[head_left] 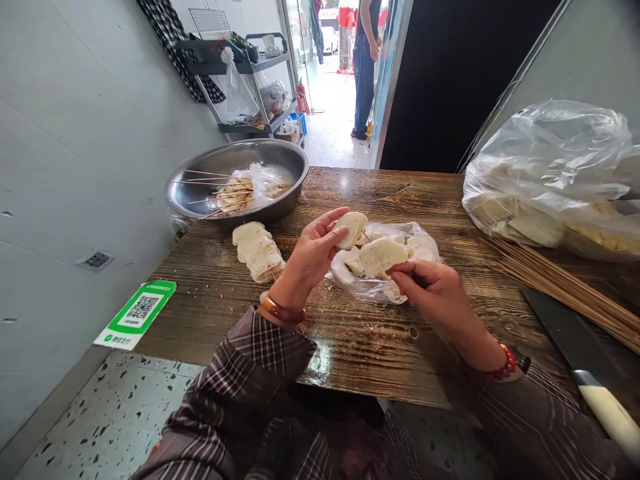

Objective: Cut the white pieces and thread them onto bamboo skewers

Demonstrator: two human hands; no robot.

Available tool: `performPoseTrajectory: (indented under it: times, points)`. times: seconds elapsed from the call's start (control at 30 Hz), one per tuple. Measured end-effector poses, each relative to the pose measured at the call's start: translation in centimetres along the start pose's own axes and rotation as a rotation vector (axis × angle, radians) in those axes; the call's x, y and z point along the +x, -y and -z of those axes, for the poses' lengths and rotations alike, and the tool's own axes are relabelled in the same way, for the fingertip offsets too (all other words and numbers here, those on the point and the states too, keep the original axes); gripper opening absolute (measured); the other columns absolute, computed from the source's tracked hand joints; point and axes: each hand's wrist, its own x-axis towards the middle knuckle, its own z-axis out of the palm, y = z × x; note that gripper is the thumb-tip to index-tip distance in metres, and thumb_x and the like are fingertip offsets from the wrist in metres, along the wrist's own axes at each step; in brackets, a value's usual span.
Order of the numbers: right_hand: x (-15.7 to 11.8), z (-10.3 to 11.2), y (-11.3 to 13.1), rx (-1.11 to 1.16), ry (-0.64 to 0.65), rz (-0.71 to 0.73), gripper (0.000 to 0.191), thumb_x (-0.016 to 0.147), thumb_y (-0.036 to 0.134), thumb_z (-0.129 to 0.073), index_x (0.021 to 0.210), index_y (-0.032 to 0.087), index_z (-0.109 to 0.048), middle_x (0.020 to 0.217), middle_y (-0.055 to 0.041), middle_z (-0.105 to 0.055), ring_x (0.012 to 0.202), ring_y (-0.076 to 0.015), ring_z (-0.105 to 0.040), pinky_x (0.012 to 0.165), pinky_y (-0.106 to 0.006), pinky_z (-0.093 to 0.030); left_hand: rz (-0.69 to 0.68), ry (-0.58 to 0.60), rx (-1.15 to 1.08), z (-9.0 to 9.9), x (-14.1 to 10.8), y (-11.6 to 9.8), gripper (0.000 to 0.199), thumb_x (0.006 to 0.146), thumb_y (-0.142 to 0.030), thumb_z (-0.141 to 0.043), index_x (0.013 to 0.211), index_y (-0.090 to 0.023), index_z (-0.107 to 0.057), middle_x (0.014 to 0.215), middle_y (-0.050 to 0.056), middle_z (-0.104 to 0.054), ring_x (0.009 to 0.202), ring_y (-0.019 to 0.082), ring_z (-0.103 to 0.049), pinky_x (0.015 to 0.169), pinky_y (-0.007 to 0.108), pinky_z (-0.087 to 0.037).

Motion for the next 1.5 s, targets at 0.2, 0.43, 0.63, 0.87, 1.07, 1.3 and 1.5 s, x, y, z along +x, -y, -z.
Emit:
performPoseTrajectory:
  times: [0.2,0.43,0.63,0.87,1.07,1.3,1.5]
  points:
    - [0.07,0.14,0.42,-0.045,0.032,0.022,0.017,0.086,0.029,-0.066,0.085,0.018,-0.079,0.069,-0.0019,-0.075,0.058,-0.0132,-0.062,0.054,-0.025,-0.045,-0.029,-0.051,0.009,0.26,0.25,0.08,0.037,0.068,-0.025,-0.085,0.103,-0.018,-0.074,0.106,0.007,-0.077,0.09,0.016,-0.071,0.08,0.028,-0.056]
    - [-0.22,0.08,0.16,-0.042,0.055,0.005,0.019,0.088,0.033,-0.066,0.087,0.019,-0.078,0.068,-0.0018,-0.072,0.059,-0.0137,-0.061,0.052,-0.025,-0.043,-0.032,-0.077,-0.032,-0.1,0.08,-0.17,0.037,0.068,-0.023,-0.085,0.104,-0.021,-0.076,0.105,0.005,-0.077,0.091,0.015,-0.071,0.081,0.027,-0.056]
    - [-0.36,-0.07,-0.28,-0.04,0.076,0.001,0.018,0.089,0.034,-0.066,0.089,0.02,-0.077,0.069,-0.0023,-0.072,0.059,-0.0147,-0.061,0.051,-0.026,-0.045,-0.056,-0.071,0.005,0.02,0.2,-0.07,0.036,0.069,-0.025,-0.084,0.103,-0.02,-0.074,0.104,0.005,-0.077,0.09,0.015,-0.07,0.08,0.027,-0.055]
    - [-0.27,0.04,0.02,-0.067,0.084,0.005,0.017,0.089,0.033,-0.065,0.087,0.021,-0.077,0.066,-0.0013,-0.071,0.059,-0.0151,-0.062,0.05,-0.026,-0.043,-0.1,-0.062,0.045,-0.01,0.23,0.0,0.035,0.068,-0.029,-0.085,0.099,-0.018,-0.073,0.1,0.005,-0.077,0.087,0.015,-0.07,0.081,0.028,-0.055]
    - [-0.23,0.02,-0.16,-0.091,0.078,0.042,0.018,0.09,0.033,-0.065,0.087,0.021,-0.077,0.069,-0.0015,-0.073,0.06,-0.0145,-0.062,0.053,-0.026,-0.045,-0.146,-0.07,0.078,-0.24,0.2,0.12,0.034,0.067,-0.028,-0.086,0.098,-0.019,-0.075,0.096,0.003,-0.076,0.083,0.013,-0.067,0.08,0.028,-0.053]
    - [-0.37,-0.03,-0.09,-0.075,0.077,0.025,0.018,0.09,0.033,-0.065,0.087,0.02,-0.078,0.069,-0.0018,-0.072,0.061,-0.015,-0.062,0.053,-0.026,-0.044,-0.229,-0.099,0.24,-0.42,-0.09,0.43,0.034,0.072,-0.031,-0.083,0.103,-0.018,-0.075,0.099,0.005,-0.075,0.085,0.015,-0.066,0.078,0.028,-0.052]
    - [-0.26,-0.35,-0.23,-0.063,0.058,-0.022,0.019,0.089,0.033,-0.065,0.084,0.019,-0.077,0.065,-0.001,-0.069,0.058,-0.0137,-0.058,0.05,-0.025,-0.041,-0.276,-0.095,0.369,-0.65,-0.25,0.54,0.036,0.074,-0.03,-0.081,0.106,-0.017,-0.074,0.104,0.007,-0.074,0.092,0.018,-0.066,0.084,0.03,-0.052]
